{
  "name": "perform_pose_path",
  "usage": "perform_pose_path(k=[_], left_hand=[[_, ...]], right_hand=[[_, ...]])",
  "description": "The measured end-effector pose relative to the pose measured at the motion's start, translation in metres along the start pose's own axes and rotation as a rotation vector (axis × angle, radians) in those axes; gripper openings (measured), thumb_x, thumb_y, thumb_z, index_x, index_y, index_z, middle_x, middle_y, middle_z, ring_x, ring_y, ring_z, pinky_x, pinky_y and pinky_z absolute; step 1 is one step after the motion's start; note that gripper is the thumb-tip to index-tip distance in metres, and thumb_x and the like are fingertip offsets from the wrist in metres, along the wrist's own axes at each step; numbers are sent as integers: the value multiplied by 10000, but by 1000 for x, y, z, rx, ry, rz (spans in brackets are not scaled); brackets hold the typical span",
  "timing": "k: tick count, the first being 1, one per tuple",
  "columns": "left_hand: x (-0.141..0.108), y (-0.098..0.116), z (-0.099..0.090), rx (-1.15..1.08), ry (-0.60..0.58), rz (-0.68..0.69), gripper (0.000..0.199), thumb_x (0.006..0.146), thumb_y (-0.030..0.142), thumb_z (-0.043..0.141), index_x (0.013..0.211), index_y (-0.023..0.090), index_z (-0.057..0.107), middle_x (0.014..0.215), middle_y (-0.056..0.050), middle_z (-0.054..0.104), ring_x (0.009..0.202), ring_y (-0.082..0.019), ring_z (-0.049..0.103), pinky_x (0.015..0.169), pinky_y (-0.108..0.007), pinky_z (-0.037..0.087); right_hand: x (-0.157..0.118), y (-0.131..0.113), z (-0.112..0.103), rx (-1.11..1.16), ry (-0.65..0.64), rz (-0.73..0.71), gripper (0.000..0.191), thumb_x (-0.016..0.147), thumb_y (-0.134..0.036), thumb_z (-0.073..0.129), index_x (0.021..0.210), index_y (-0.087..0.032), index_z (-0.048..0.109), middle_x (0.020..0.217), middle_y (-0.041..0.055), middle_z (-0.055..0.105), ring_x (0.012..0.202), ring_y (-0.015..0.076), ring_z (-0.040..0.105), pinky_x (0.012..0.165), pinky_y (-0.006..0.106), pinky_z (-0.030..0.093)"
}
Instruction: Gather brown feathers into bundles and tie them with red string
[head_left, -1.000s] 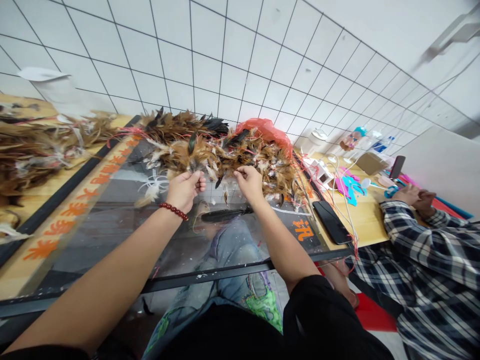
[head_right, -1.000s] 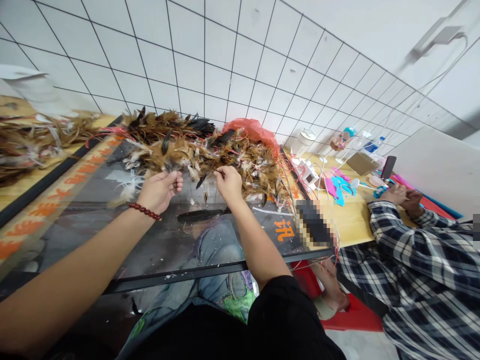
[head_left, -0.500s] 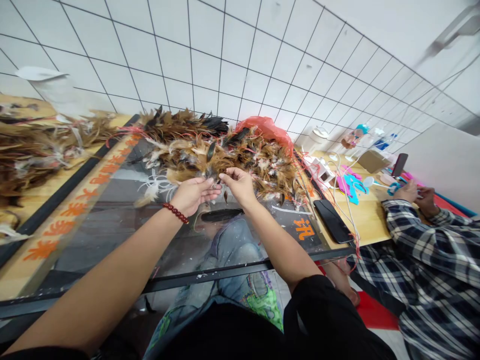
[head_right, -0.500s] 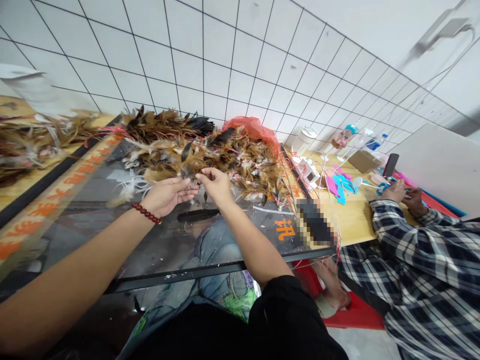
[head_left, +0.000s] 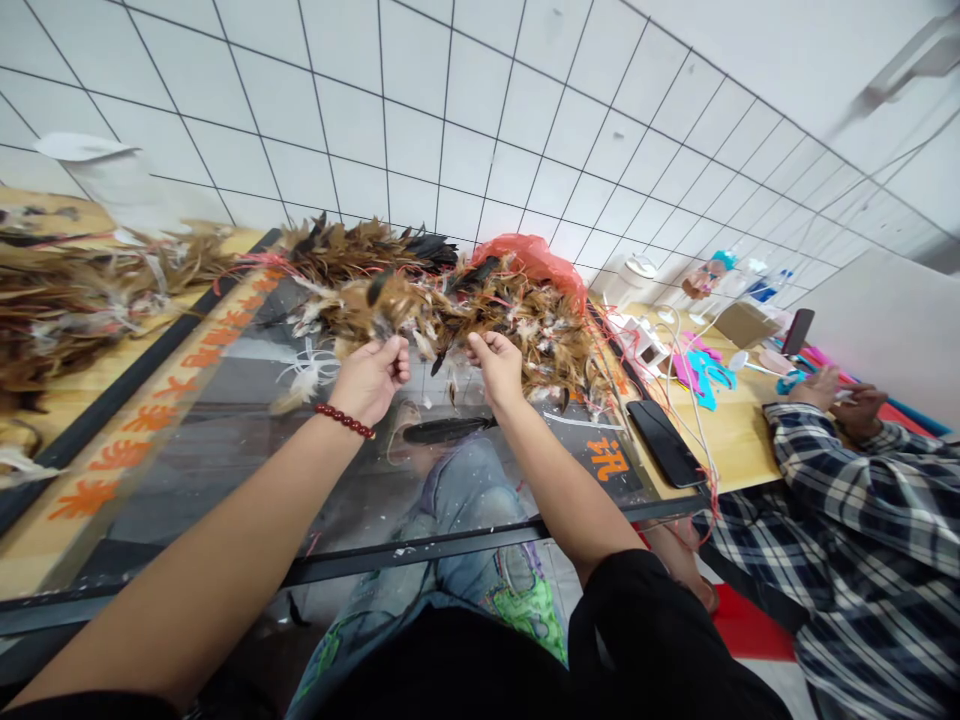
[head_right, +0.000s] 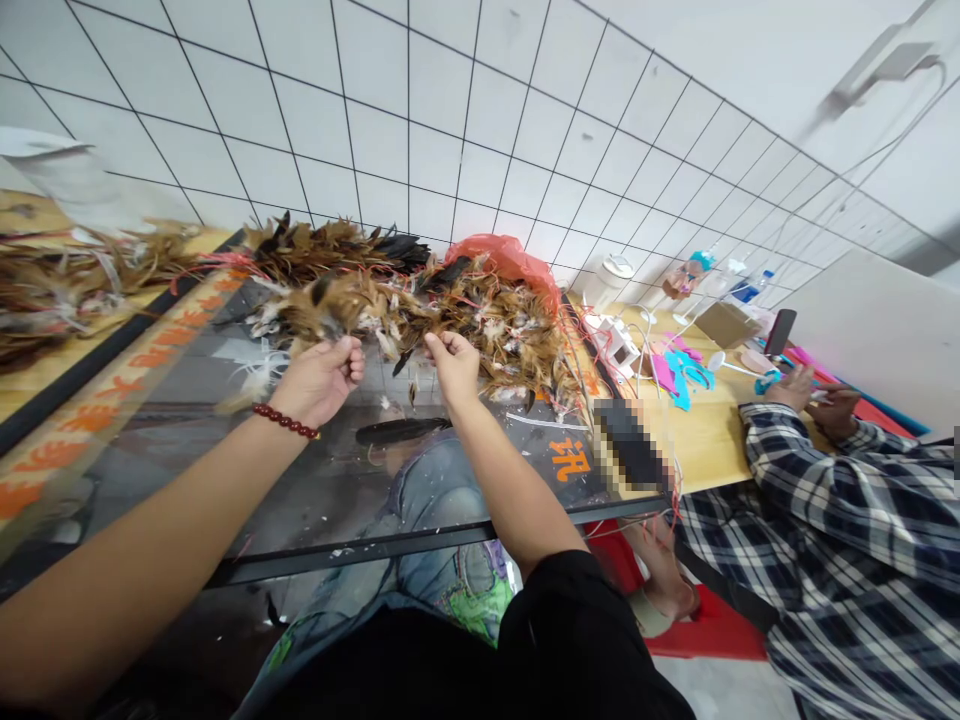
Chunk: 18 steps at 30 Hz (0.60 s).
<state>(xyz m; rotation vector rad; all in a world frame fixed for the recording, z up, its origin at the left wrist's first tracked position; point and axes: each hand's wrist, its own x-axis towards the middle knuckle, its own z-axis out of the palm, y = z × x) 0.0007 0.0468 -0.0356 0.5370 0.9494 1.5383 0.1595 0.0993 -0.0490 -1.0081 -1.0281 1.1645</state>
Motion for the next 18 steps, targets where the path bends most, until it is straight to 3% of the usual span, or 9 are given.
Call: perform_pose_path(k=[5, 9, 13, 18], left_hand=[[-2, 1, 2, 87, 44, 8, 109, 836, 133, 660, 734, 97, 648, 669, -40, 660, 581, -87, 620, 573, -186, 524], [-10, -3, 6, 217, -15, -130, 72, 840, 105, 643, 773, 78, 652, 755, -99, 717, 669, -154, 698, 625, -246, 569], [-14, -5, 8, 261, -44, -162, 117, 855, 98, 612, 745, 73, 645, 657, -88, 690, 538, -116, 635, 534, -210, 522], [-13, -5, 6, 319, -136, -111, 186, 774, 135, 704, 618, 92, 611, 565, -33, 613, 451, -78, 522, 439, -180, 413]], right_hand=[[-2, 1, 0, -22, -156, 65, 342, 651, -431, 781, 689, -189, 542, 584, -49, 586, 535, 87, 552, 522, 197, 430], [-9, 4, 6, -106, -243, -69, 282, 673, -405, 762, 730, -180, 600, 598, -49, 606, 568, 95, 593, 555, 198, 451], [-12, 9, 7, -200, -260, -235, 178, 738, -343, 711, 781, -178, 661, 667, -35, 652, 622, 98, 612, 641, 216, 487], [-15, 10, 6, -285, -235, -283, 155, 761, -324, 681, 791, -171, 676, 710, -12, 685, 653, 112, 626, 675, 234, 506]])
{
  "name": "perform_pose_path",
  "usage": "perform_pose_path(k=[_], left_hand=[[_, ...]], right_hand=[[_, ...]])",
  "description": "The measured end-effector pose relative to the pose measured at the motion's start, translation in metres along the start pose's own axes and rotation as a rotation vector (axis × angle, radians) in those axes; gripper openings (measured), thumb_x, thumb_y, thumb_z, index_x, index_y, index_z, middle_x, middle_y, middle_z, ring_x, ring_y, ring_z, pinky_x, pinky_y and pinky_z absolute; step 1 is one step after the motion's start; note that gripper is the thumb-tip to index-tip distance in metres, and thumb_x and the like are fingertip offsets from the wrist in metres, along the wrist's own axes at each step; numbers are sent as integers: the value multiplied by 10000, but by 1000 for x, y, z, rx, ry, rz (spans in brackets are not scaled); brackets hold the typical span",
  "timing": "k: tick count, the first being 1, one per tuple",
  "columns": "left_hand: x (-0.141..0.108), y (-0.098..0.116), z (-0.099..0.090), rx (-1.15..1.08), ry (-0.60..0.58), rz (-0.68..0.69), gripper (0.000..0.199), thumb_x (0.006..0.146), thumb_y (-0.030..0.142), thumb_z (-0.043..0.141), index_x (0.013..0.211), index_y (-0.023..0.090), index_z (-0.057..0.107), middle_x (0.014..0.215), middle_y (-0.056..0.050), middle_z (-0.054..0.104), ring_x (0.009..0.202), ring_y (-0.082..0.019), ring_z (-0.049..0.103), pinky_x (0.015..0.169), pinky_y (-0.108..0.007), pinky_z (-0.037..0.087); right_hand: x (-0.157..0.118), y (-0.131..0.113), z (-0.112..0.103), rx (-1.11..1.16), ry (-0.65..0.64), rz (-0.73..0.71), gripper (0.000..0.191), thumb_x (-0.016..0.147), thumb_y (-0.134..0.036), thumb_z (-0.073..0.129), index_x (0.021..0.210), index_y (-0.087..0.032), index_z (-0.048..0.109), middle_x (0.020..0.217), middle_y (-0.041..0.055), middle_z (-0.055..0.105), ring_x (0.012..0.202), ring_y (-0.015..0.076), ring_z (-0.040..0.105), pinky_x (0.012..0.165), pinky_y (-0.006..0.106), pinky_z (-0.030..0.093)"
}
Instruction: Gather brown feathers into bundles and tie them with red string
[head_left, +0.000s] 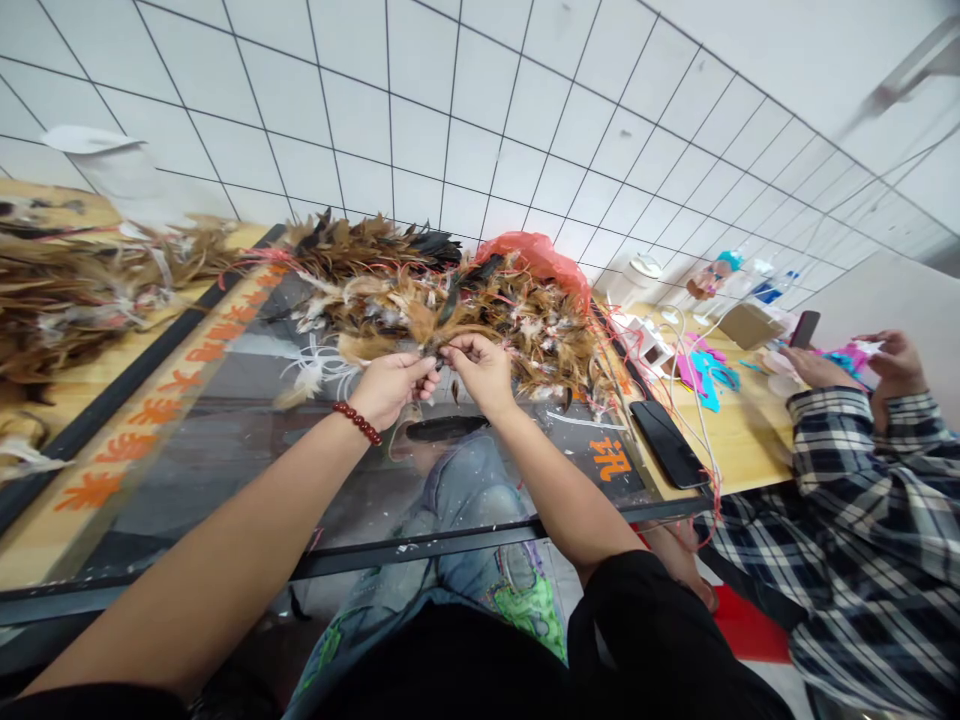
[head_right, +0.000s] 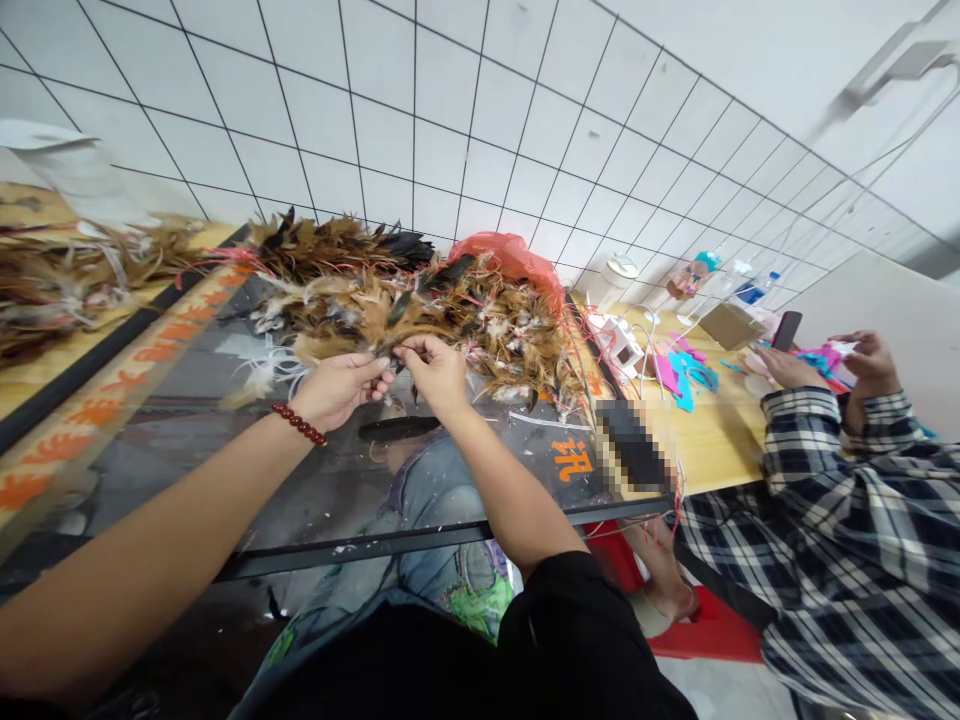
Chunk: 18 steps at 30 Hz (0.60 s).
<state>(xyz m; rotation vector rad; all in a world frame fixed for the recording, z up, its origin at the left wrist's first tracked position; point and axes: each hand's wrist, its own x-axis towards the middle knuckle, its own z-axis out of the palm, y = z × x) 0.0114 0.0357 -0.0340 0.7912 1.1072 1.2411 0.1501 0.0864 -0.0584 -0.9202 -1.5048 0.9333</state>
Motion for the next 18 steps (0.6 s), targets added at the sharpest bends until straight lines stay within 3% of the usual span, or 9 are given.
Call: perform_pose_path(k=[6, 10, 12, 16, 18], left_hand=[[3, -5, -5, 164, -146, -13, 290, 755, 250, 744, 560, 99, 592, 495, 0, 515, 414, -47, 414, 405, -153, 318], [2, -3, -4, 7, -155, -6, 221, 751, 266, 758, 675, 97, 639, 529, 15, 503, 430, -48, 415, 401, -146, 318], [1, -1, -5, -124, -202, -12, 239, 729, 284, 782, 690, 105, 629, 543, 22, 493, 437, -46, 414, 402, -143, 320], [-1, -2, -11, -184, -433, -196, 275, 696, 292, 812, 660, 105, 613, 524, 21, 470, 417, -36, 378, 381, -136, 283], [-3, -5, -13, -150, -526, -307, 273, 699, 283, 811, 651, 99, 617, 516, 14, 469, 419, -38, 381, 377, -135, 276]], right_hand=[[-1, -5, 2, -31, 13, 16, 147, 758, -313, 673, 779, -168, 663, 719, -9, 673, 645, 110, 600, 672, 242, 496], [3, -7, -1, 242, 75, 109, 276, 737, -379, 723, 895, -177, 622, 774, -28, 641, 654, 89, 567, 636, 220, 466], [4, -8, -6, 389, -50, 249, 372, 700, -423, 777, 928, -179, 613, 716, -54, 591, 596, 70, 516, 578, 198, 427], [-1, -12, -17, 533, -511, 516, 449, 610, -506, 850, 766, -153, 619, 604, -52, 548, 548, 65, 474, 537, 194, 390], [-4, -12, -21, 555, -599, 554, 479, 567, -528, 868, 713, -147, 616, 621, -26, 590, 577, 80, 517, 554, 203, 407]])
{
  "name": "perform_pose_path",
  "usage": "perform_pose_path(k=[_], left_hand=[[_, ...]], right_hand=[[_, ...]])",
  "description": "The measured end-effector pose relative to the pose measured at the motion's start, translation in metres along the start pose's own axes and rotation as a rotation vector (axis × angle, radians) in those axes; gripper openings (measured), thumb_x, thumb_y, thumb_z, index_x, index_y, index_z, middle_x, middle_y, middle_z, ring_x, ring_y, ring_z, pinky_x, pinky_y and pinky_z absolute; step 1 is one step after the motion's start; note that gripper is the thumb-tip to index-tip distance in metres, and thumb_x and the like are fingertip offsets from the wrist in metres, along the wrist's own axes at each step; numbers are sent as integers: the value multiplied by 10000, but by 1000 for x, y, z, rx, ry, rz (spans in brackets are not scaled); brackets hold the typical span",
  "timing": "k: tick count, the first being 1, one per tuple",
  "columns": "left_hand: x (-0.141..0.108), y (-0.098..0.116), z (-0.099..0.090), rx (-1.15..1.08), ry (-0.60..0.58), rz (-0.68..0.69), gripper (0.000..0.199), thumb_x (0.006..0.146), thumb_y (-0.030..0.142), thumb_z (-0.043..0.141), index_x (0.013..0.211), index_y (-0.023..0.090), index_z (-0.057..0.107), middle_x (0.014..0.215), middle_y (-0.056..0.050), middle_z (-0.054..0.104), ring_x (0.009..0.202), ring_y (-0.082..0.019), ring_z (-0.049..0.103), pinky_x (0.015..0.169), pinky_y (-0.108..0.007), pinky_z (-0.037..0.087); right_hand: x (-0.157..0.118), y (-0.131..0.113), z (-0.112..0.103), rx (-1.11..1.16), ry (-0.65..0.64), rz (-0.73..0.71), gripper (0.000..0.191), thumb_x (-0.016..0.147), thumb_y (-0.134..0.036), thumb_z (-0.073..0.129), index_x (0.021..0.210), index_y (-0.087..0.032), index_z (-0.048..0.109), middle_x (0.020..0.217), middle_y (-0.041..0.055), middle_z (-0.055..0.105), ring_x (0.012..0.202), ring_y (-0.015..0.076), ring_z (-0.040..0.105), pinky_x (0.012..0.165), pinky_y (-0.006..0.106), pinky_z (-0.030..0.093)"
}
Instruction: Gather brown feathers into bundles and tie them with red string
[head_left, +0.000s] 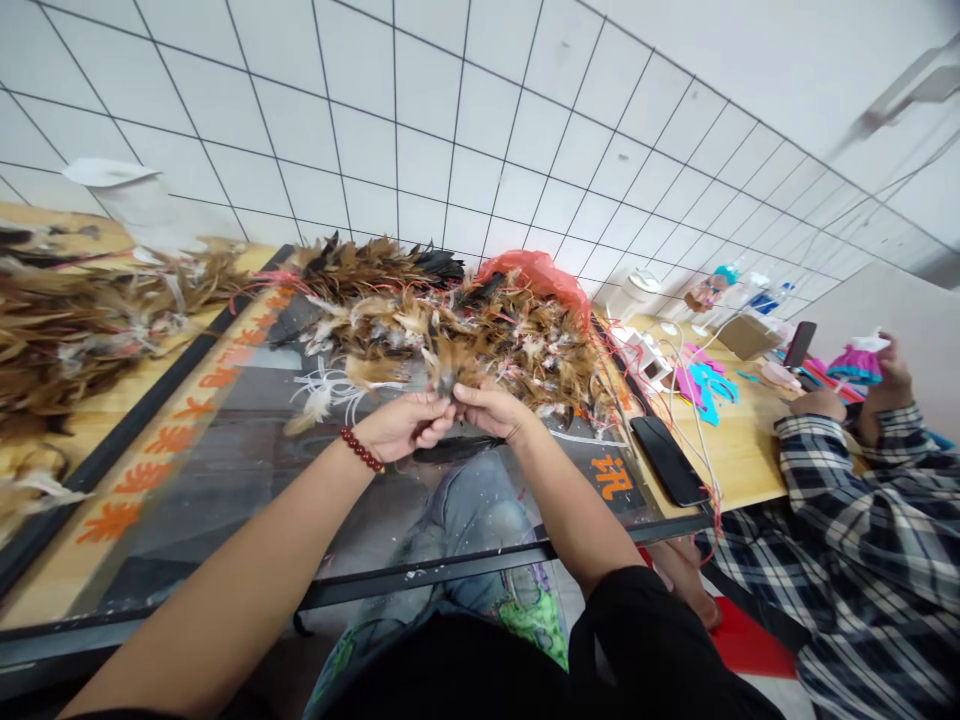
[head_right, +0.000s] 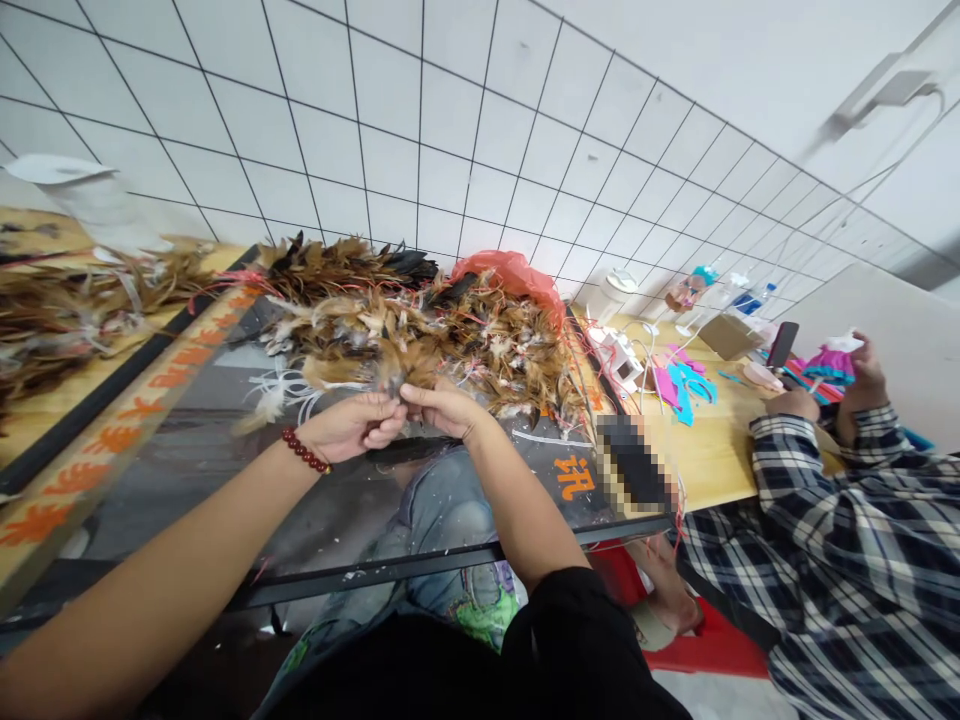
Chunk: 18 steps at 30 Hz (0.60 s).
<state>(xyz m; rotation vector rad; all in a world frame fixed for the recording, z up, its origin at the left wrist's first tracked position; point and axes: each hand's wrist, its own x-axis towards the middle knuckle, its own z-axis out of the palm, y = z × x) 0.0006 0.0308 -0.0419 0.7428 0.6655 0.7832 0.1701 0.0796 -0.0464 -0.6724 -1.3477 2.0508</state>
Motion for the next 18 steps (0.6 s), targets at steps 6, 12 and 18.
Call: perform_pose_path(k=[6, 12, 18], left_hand=[[-2, -2, 4, 22, 9, -57, 304, 716, 342, 812, 846, 99, 683, 714, -58, 640, 584, -110, 596, 530, -212, 488], [4, -7, 11, 237, 254, 52, 281, 721, 354, 796, 768, 118, 651, 720, -44, 659, 610, -117, 614, 599, -249, 521], [7, -11, 14, 262, 336, 61, 330, 716, 408, 765, 668, 116, 620, 567, -23, 603, 475, -107, 552, 492, -234, 456]], right_hand=[[2, 0, -3, -58, 218, -47, 420, 549, -457, 873, 692, -154, 619, 600, -36, 591, 523, 78, 497, 495, 211, 377], [2, -2, 2, -231, 383, -146, 386, 586, -436, 843, 683, -163, 589, 583, -55, 561, 500, 70, 465, 482, 216, 349], [3, 1, 12, -224, 312, -152, 392, 641, -474, 815, 696, -158, 588, 582, -40, 557, 523, 81, 479, 501, 217, 365]])
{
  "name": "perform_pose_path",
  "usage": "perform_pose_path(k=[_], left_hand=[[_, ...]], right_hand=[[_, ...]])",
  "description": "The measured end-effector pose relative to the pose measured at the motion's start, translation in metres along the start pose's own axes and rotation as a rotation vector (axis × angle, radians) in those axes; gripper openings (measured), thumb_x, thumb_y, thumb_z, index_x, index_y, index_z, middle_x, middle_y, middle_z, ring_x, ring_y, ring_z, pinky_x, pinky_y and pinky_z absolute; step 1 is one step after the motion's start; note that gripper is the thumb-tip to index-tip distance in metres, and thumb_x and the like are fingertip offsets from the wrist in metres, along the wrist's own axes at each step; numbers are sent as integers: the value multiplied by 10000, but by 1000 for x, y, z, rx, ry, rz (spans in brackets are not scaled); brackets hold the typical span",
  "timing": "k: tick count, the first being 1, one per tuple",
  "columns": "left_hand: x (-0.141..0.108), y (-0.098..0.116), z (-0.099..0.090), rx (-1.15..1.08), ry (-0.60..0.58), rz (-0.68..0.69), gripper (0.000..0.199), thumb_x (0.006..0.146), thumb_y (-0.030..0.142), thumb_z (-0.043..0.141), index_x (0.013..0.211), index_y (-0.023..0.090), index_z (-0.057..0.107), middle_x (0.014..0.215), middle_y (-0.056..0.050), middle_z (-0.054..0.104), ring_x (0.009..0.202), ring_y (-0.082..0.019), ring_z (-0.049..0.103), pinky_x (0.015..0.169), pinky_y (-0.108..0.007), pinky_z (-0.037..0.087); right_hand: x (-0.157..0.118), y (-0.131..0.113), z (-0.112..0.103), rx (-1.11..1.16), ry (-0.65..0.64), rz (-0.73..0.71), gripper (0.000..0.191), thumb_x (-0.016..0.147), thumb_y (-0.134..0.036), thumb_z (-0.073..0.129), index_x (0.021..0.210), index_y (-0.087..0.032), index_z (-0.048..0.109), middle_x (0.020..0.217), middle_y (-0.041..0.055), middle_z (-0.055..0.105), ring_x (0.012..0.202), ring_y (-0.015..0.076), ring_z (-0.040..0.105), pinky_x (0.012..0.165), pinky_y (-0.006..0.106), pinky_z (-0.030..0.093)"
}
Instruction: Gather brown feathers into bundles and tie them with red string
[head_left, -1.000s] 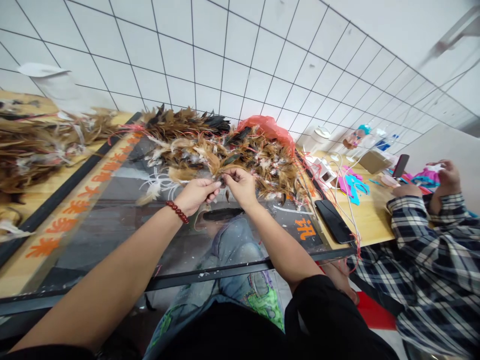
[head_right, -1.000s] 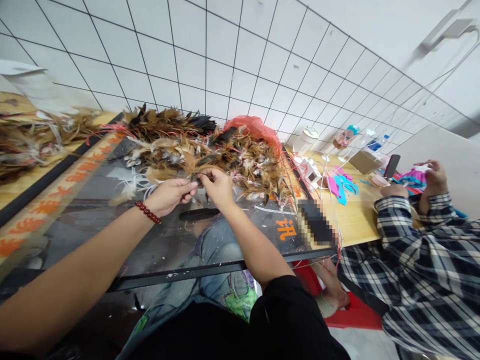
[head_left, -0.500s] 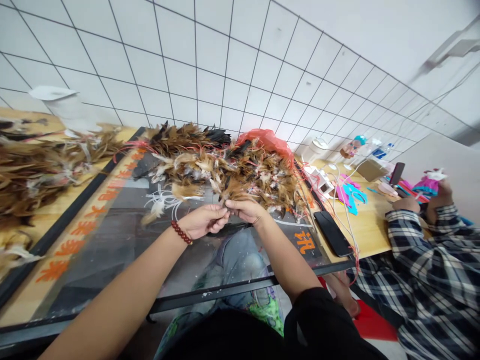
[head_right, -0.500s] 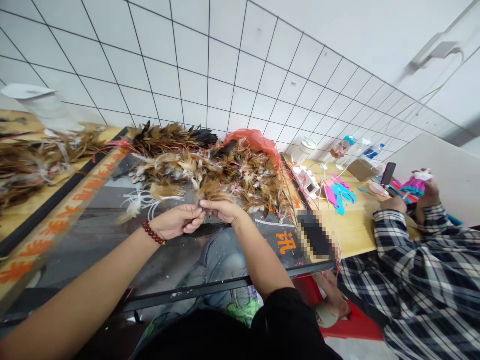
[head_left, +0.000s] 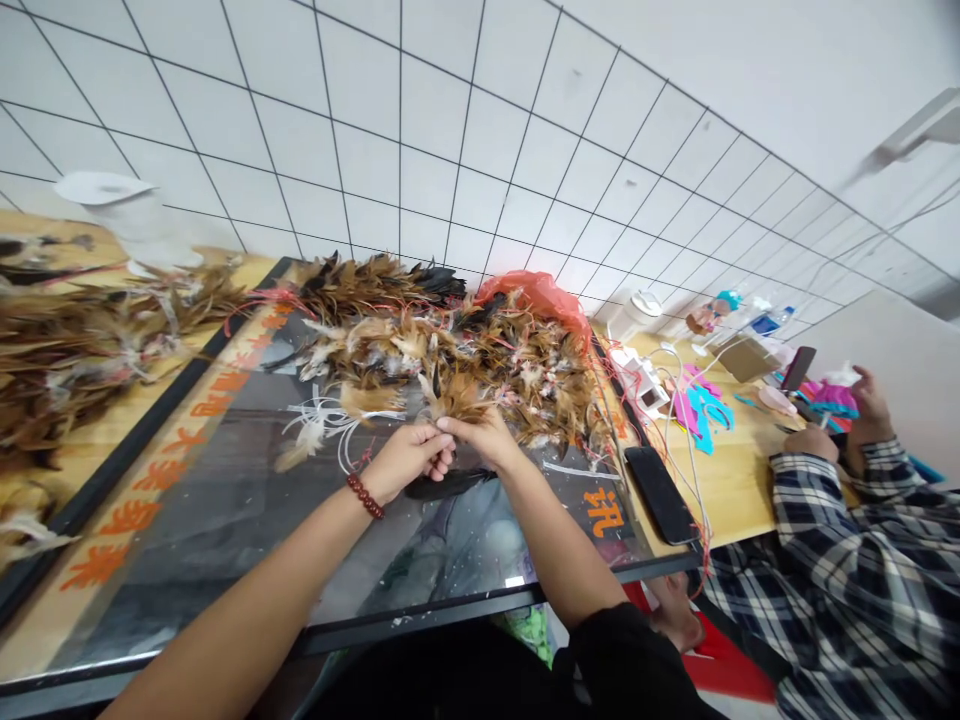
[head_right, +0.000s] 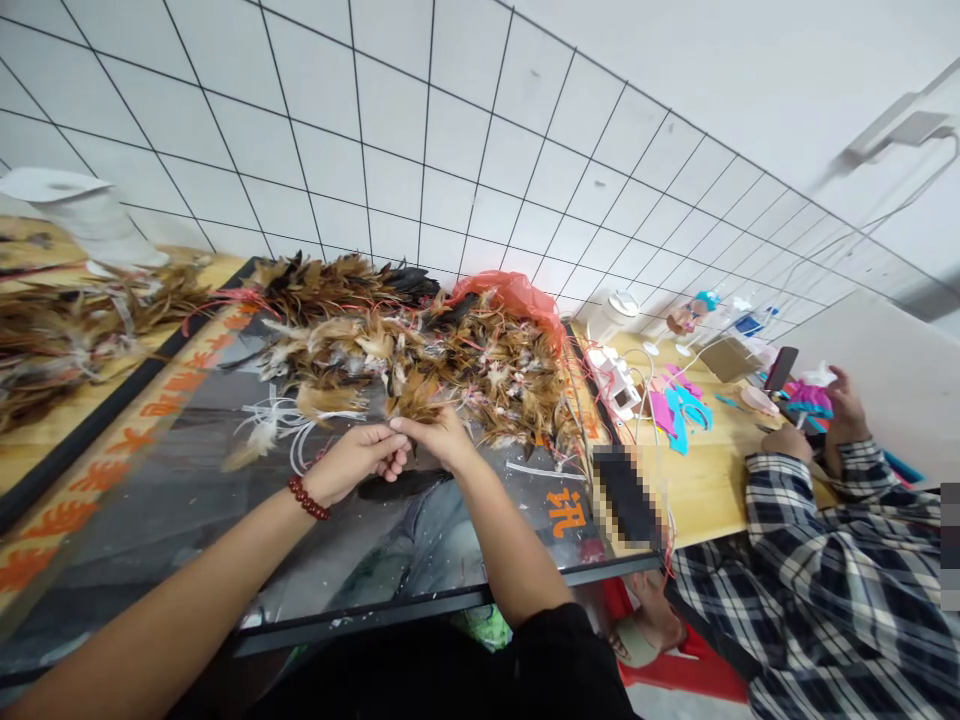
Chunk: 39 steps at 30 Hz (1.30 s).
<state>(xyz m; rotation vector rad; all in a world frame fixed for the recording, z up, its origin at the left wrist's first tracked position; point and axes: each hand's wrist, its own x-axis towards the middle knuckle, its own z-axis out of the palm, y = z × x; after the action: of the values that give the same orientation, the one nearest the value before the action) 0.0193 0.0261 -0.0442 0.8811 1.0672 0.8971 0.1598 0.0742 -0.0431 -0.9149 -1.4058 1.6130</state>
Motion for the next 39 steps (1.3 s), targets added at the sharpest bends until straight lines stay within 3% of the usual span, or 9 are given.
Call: perform_pose_path(k=[5, 8, 10, 14, 22, 26, 30, 34, 39], left_hand=[[-2, 7, -5, -170, 42, 64, 382, 683, 458, 785, 672, 138, 576, 577, -10, 587, 501, -110, 543, 482, -229, 444], [-2, 10, -8, -234, 64, 58, 375, 668, 440, 793, 672, 147, 559, 562, 5, 563, 483, -100, 511, 458, -216, 408], [-3, 11, -8, -185, 81, 57, 324, 699, 406, 760, 647, 152, 566, 534, 4, 545, 460, -98, 481, 433, -218, 376], [-8, 18, -9, 47, 139, 85, 184, 748, 249, 654, 590, 185, 584, 462, 1, 520, 418, -111, 448, 391, -237, 334], [-23, 41, -17, 425, 18, 51, 225, 703, 280, 647, 523, 173, 565, 450, 4, 539, 380, -107, 466, 367, -196, 356], [-29, 49, -18, 437, -44, 57, 244, 720, 335, 689, 559, 165, 619, 460, -2, 549, 395, -108, 474, 380, -195, 358], [-33, 53, -11, 87, 77, 247, 239, 719, 370, 756, 820, 154, 746, 687, -38, 663, 601, -126, 578, 567, -227, 478], [-34, 48, 3, -20, 126, 362, 297, 664, 357, 830, 898, 181, 776, 1037, -93, 713, 1019, -210, 611, 882, -295, 489], [-35, 45, 18, -68, -14, 229, 345, 676, 483, 806, 628, 153, 718, 1036, -120, 715, 1067, -263, 599, 876, -325, 498]], right_hand=[[10, 1, -6, 184, 383, -21, 409, 658, -518, 760, 827, -187, 589, 671, -48, 555, 527, 74, 402, 508, 211, 351], [3, -14, -8, -126, 538, -223, 267, 821, -443, 619, 908, -191, 607, 774, 5, 613, 664, 124, 510, 655, 257, 448], [-9, -30, -3, -536, 318, -447, 194, 900, -319, 527, 1007, -205, 642, 975, 67, 672, 933, 180, 587, 881, 332, 463], [-31, -52, 16, -1279, -335, -719, 394, 931, -167, 454, 1313, -185, 553, 1352, 118, 580, 1360, 241, 395, 1177, 473, 214], [-42, -51, 15, -1617, -277, -608, 399, 958, -157, 397, 1346, -142, 487, 1086, 111, 657, 1089, 240, 546, 1173, 555, 141], [-46, -44, 10, -1429, -175, -456, 253, 932, -151, 406, 1061, -160, 624, 912, 89, 651, 854, 211, 574, 1050, 499, 326], [-46, -32, 15, -622, 45, -169, 270, 950, -376, 427, 833, -194, 589, 664, 5, 522, 612, 149, 477, 747, 335, 448], [-49, -30, 26, 227, -31, 113, 424, 750, -605, 667, 755, -198, 549, 522, -104, 313, 446, 61, 246, 604, 259, 431], [-56, -36, 26, 476, -110, 245, 389, 699, -495, 775, 727, -177, 554, 481, -134, 286, 412, 27, 187, 614, 243, 478]])
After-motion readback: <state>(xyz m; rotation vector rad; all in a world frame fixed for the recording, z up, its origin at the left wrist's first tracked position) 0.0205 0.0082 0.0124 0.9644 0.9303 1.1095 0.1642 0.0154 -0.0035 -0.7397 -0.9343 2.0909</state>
